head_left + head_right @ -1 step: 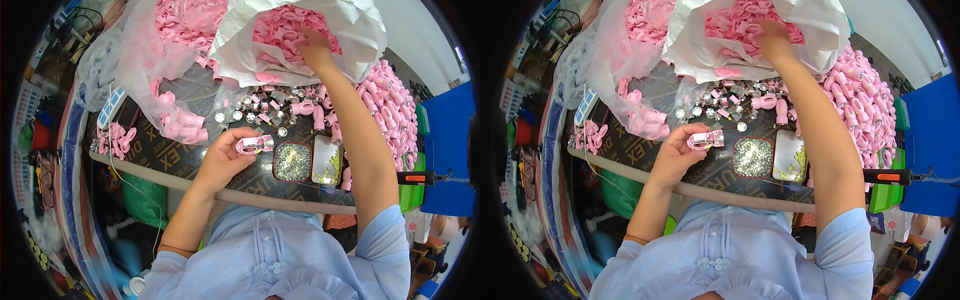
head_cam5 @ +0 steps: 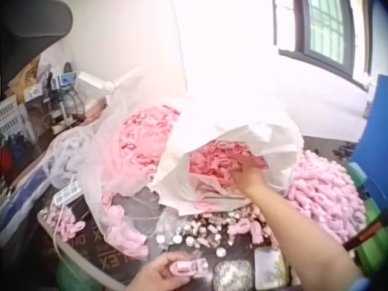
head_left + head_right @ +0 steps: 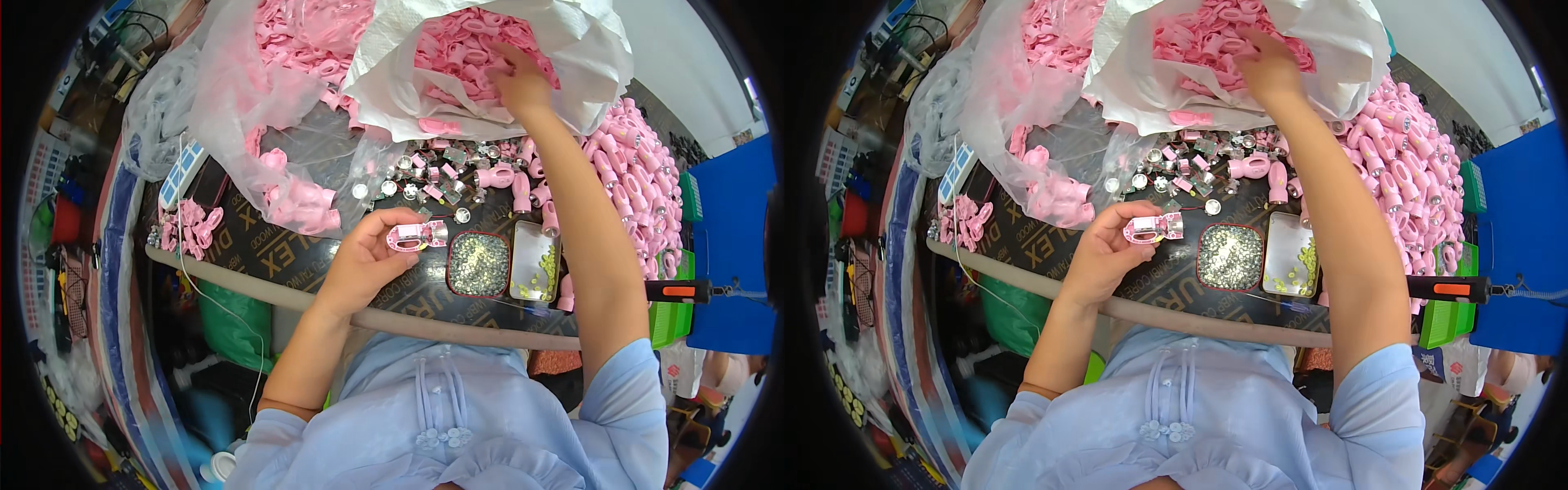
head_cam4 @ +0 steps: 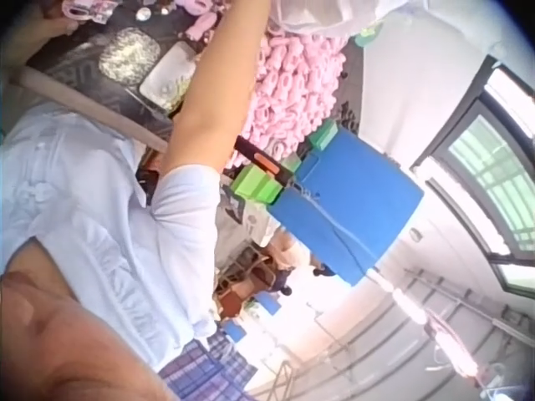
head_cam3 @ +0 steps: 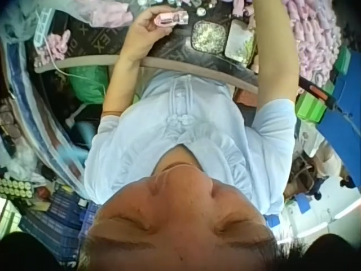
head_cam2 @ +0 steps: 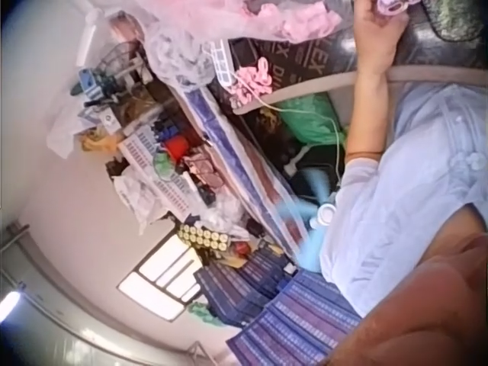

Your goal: Assembling small pink plastic toy components by hand.

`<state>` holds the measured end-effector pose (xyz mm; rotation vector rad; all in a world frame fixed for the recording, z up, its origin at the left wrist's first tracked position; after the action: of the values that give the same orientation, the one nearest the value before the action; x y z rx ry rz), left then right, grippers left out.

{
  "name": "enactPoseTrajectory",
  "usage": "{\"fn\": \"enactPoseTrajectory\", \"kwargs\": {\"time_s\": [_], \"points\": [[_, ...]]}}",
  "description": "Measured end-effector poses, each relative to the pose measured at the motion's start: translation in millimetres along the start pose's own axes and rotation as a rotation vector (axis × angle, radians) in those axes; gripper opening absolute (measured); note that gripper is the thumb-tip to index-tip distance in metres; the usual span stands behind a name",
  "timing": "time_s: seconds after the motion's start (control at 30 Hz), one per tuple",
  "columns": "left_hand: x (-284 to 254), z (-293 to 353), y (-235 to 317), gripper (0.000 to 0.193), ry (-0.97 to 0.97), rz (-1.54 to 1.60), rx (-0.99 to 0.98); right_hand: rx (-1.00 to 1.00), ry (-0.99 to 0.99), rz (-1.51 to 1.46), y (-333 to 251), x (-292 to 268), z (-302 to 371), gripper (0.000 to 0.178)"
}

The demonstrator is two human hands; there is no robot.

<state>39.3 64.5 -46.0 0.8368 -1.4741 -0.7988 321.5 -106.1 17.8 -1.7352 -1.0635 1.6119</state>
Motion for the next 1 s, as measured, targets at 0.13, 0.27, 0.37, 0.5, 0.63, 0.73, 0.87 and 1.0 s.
{"fn": "enactPoseTrajectory", "kwargs": {"time_s": [0.13,0.27,0.37,0.5,0.63,0.73,0.87,1.0], "points": [[3,-3,-7,0.044,-0.110,-0.003,0.037,0.151,-0.239,-0.558,26,-10,49,0.049],[6,-4,-15,0.045,-0.126,0.014,0.059,0.219,-0.279,-0.614,21,-16,123,0.045],[14,-7,-19,0.046,-0.134,0.041,0.032,0.254,-0.296,-0.578,14,-24,165,0.038],[26,-7,-22,0.052,-0.130,0.118,-0.045,0.241,-0.382,-0.838,7,-15,214,0.040],[33,-7,-22,0.054,-0.102,0.078,-0.007,0.116,-0.364,-0.932,4,-2,237,0.041],[35,-6,-19,0.051,-0.116,0.063,0.022,0.001,-0.371,-0.880,1,0,241,0.041],[35,-5,-16,0.054,-0.127,0.030,0.053,0.046,-0.406,-0.884,2,4,244,0.042],[35,-3,-12,0.056,-0.119,-0.003,0.066,0.031,-0.417,-0.891,0,4,246,0.042]]}}
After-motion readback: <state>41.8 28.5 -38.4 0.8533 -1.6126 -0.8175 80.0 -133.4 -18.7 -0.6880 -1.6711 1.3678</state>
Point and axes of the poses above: each hand's wrist, its own z-axis away from the middle knuckle, its own x-axis out of the palm, y = z × x, the point moved 5 cm from there along -z, towards the middle knuckle, and after that the axes turned 8 degrees about x, right-handed, at the moved point
